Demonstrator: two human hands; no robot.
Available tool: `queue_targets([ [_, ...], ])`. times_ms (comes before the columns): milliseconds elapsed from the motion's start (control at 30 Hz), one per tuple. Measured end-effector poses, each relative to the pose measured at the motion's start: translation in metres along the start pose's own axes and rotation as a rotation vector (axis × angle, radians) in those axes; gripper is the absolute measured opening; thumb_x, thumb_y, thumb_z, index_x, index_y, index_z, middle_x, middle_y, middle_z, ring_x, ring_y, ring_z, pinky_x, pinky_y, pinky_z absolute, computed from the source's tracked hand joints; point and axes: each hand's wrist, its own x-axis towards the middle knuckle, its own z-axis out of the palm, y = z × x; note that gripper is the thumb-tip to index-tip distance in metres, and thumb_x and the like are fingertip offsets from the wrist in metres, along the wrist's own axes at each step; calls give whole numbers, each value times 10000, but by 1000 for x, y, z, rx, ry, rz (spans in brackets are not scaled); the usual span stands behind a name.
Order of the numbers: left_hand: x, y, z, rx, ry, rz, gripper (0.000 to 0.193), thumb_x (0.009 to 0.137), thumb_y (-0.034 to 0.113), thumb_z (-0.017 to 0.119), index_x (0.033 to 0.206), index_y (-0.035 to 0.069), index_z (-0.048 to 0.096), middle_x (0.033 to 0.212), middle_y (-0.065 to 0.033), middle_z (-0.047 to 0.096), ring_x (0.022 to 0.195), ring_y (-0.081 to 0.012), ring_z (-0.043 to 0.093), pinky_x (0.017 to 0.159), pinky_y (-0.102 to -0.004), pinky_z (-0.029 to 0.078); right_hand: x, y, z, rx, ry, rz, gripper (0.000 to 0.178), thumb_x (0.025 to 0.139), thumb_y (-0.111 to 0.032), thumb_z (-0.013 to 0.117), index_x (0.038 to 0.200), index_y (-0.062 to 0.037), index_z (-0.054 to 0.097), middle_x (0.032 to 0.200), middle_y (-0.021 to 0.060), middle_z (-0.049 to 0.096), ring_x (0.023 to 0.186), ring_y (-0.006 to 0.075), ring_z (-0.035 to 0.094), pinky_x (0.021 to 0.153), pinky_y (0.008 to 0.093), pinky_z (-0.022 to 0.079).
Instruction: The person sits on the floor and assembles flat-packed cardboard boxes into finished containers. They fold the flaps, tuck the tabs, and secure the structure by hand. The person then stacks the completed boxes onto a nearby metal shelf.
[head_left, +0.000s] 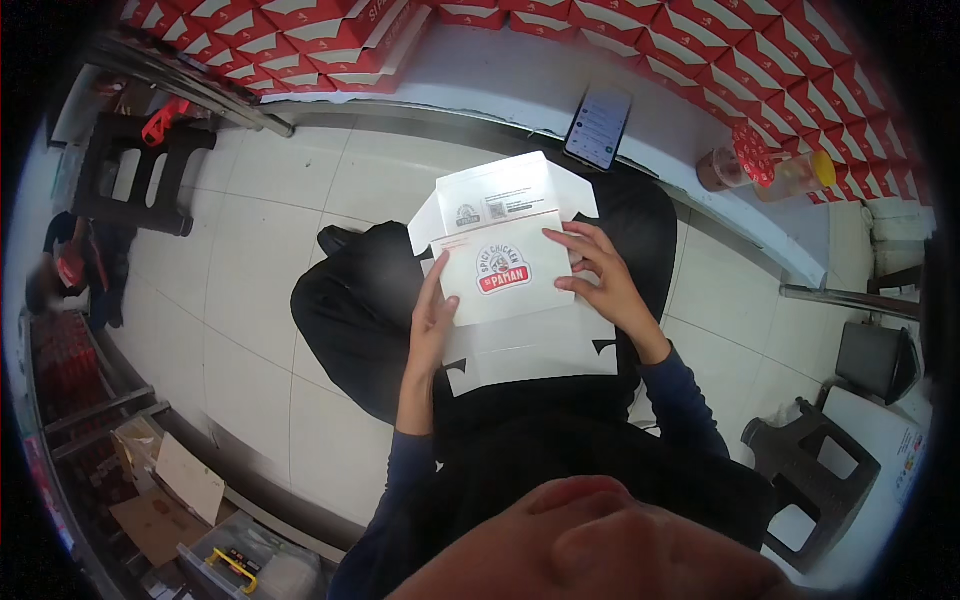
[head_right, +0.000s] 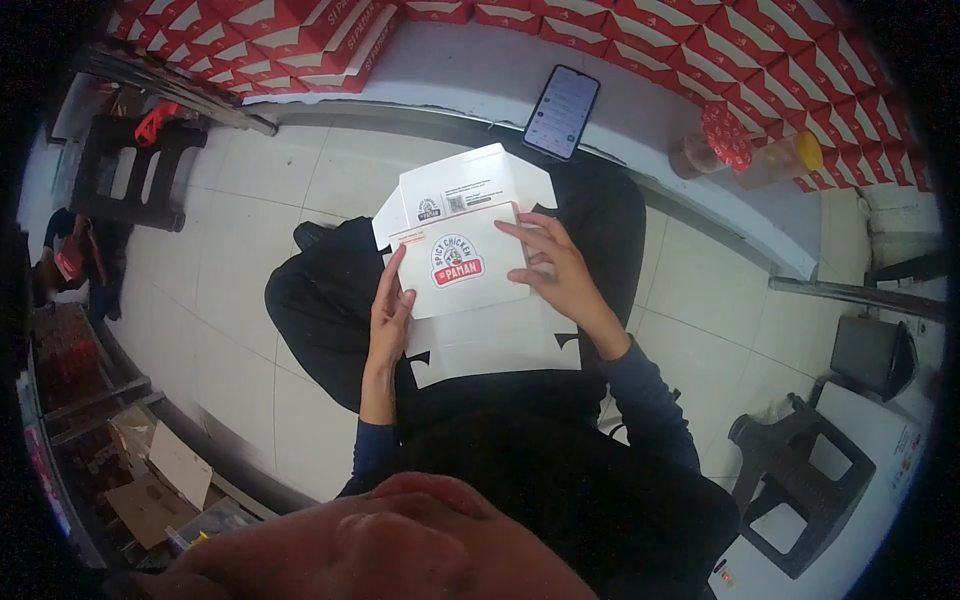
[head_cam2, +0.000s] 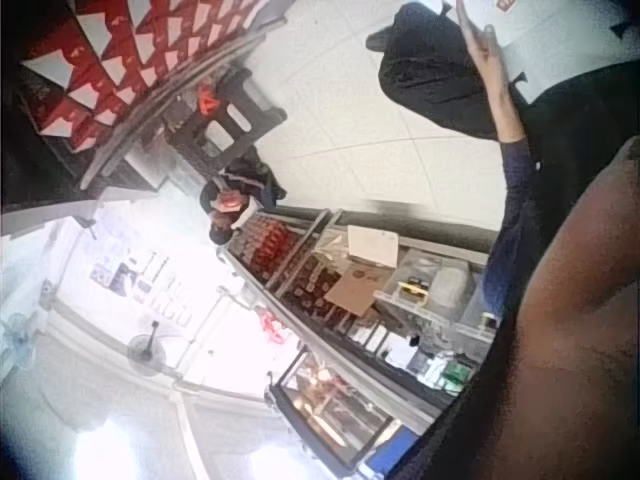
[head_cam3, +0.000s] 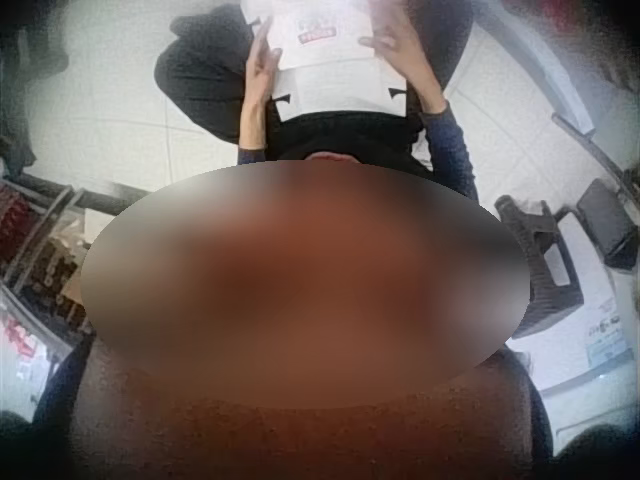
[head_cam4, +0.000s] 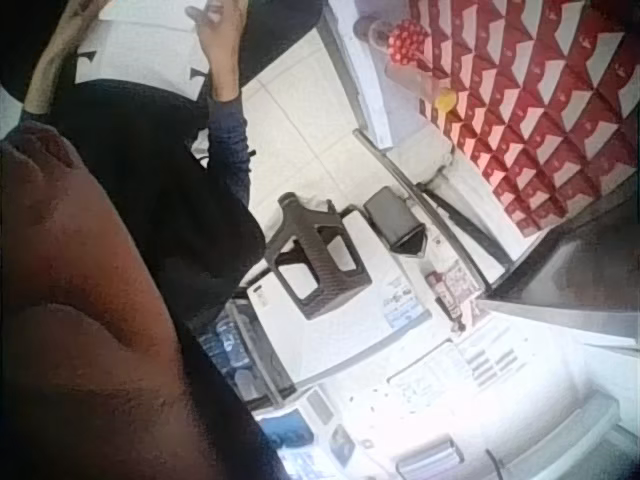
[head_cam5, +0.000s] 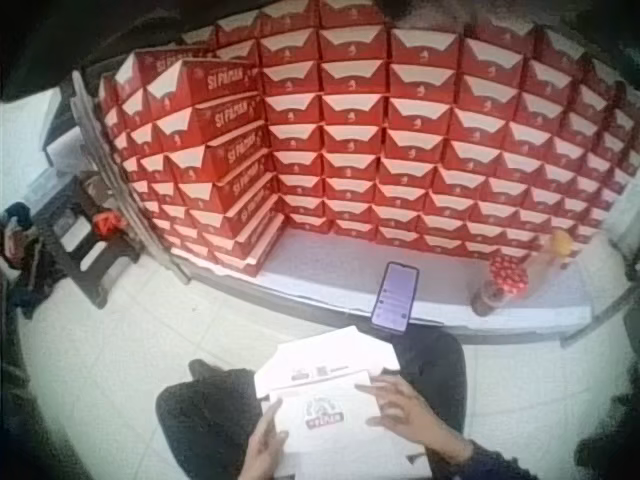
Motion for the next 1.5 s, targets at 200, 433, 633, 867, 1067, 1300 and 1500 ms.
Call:
queue_targets([
  [200, 7, 10, 5, -414, 177, -39, 476, 935, 66, 549, 1375, 53, 367, 1398, -107, 386, 1288, -226, 408, 1068, -353, 325, -1, 0, -5, 252, -5, 68, 753, 749, 22, 722, 1424, -150, 435, 1380, 79, 410, 1219, 200, 462, 935, 310, 460],
  [433, 19, 26, 9, -332, 137, -52, 340, 861, -66, 605, 1144, 54, 460, 1259, -114, 494, 1196, -207, 507, 995, -326, 404, -11, 32, -1, 333, 16, 4, 747, 794, 6, 702, 1452, -96, 364, 1411, 87, 383, 1289, 199, 409, 1034, 362, 404],
  [633, 18, 44, 8, -304, 87, -42, 347, 843, -86, 616, 1126, 29, 450, 1212, -134, 537, 1175, -222, 527, 977, -341, 434, -13, 19, 0, 534, 48, 31, 744, 841, 6, 666, 1470, -101, 284, 1404, 109, 402, 1263, 209, 451, 953, 320, 444],
  [867, 20, 58, 0, -193, -32, 33, 388, 811, -102, 641, 1122, 27, 447, 1180, -125, 541, 1167, -231, 532, 954, -366, 468, -18, 3, -14, 642, -51, 113, 827, 823, 40, 662, 1492, -115, 201, 1373, 176, 434, 1154, 208, 553, 800, 277, 497],
  [1067, 33, 50, 3, -236, -115, -3, 433, 791, -110, 663, 1132, 34, 438, 1186, -104, 513, 1178, -244, 521, 954, -347, 472, -29, -8, -26, 617, -18, 110, 846, 807, 38, 671, 1495, -121, 204, 1347, 165, 463, 1149, 208, 557, 794, 284, 511],
  [1300, 64, 56, 78, 572, -278, 374, 869, 740, 196, 798, 1449, 107, 304, 1469, -143, 267, 1417, -349, 217, 1114, -540, 265, -62, -13, -71, 371, 355, 153, 845, 769, -1, 703, 1480, -117, 260, 1312, 177, 509, 1092, 233, 602, 761, 287, 527],
  [1500, 77, 55, 137, 1077, -674, 603, 1212, 547, 600, 795, 1508, 136, 221, 1547, -186, 172, 1447, -410, 67, 1077, -709, 31, -81, -3, -91, 272, 379, 283, 831, 762, -88, 739, 1468, -126, 302, 1406, 183, 412, 1253, 300, 471, 951, 374, 457],
])
